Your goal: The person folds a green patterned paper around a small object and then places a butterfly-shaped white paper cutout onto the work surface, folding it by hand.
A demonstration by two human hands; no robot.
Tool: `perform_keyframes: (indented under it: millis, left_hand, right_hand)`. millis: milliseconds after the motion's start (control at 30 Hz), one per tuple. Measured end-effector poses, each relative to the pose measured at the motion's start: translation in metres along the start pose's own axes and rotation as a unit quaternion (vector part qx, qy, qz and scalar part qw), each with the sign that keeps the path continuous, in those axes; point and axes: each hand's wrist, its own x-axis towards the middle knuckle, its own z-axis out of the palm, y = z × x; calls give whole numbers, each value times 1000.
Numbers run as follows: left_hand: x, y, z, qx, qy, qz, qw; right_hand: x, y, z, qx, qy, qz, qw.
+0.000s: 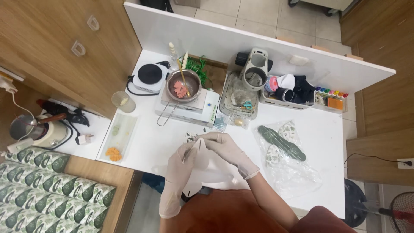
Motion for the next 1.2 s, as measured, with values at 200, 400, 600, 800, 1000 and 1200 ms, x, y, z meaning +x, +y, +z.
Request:
perform_keyframes:
  millis: [200,400,600,800,1000,1200]
  left_hand:
    - [1,-8,6,62,-14,2,998]
    - [-2,-46,4,-54,-40,-11,998]
    - [-15,-44,-13,105,55,-77,990]
    - [-45,-43,-44,176,-78,-126,973]
    - [-65,3,-97,-96,208,-222,948]
    - [-61,-31,-125,-184,249,-96,946]
  right_hand:
    - [2,13,-4,64,-17,25,998]
    - [7,37,0,168,-24,77,982]
    - [15,63,37,123,72,82,986]
    - [72,46,2,200,219,-57,953]
    - [96,79,-25,45,157,4,987]
    - [78,95,26,-225,172,109,953]
